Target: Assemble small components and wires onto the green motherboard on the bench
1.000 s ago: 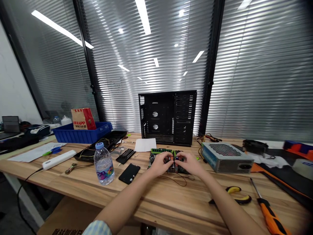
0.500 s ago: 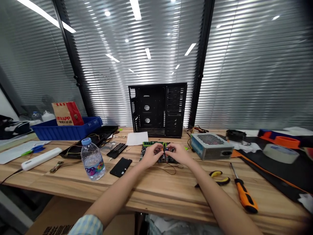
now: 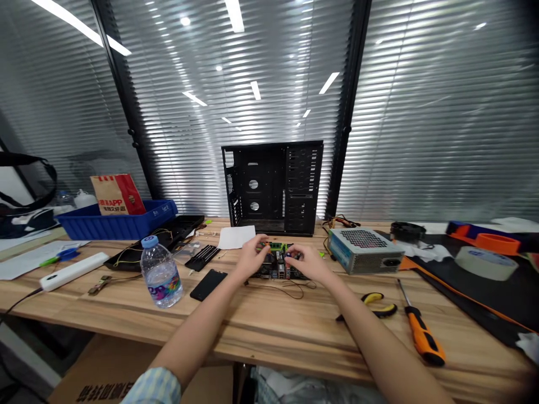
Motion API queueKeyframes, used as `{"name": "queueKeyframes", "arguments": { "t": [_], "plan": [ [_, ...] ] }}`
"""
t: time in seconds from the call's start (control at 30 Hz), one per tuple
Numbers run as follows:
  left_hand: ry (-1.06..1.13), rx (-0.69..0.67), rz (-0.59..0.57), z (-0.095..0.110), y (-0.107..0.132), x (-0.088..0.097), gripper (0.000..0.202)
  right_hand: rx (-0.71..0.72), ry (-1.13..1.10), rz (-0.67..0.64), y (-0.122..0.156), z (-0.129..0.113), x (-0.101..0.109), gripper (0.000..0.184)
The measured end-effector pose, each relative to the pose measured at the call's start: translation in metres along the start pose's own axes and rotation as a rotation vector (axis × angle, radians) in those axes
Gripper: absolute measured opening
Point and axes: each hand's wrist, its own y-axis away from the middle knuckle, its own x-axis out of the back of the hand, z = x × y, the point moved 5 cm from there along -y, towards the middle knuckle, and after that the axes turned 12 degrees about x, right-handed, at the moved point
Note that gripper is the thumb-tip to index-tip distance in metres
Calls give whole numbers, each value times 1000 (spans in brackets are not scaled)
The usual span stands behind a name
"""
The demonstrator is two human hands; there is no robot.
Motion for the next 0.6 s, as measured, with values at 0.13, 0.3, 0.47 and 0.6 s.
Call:
{"name": "queueKeyframes", "arguments": {
  "t": [0.13,0.3,0.47,0.6],
  "plan": [
    [-431,136,63,-29,-17,40,27,-5,0,2,1,1,0,22],
    [-805,435,-57,-71,-19,62,29,1,25,-2,1,0,1,22],
    [-849,499,-71,-79,-17,61,33,-3,46,-20,1,1,-1,23],
    [-858,520,-81,-78,-14,60,33,7,60,-30,0,1,-1,22]
  ]
}}
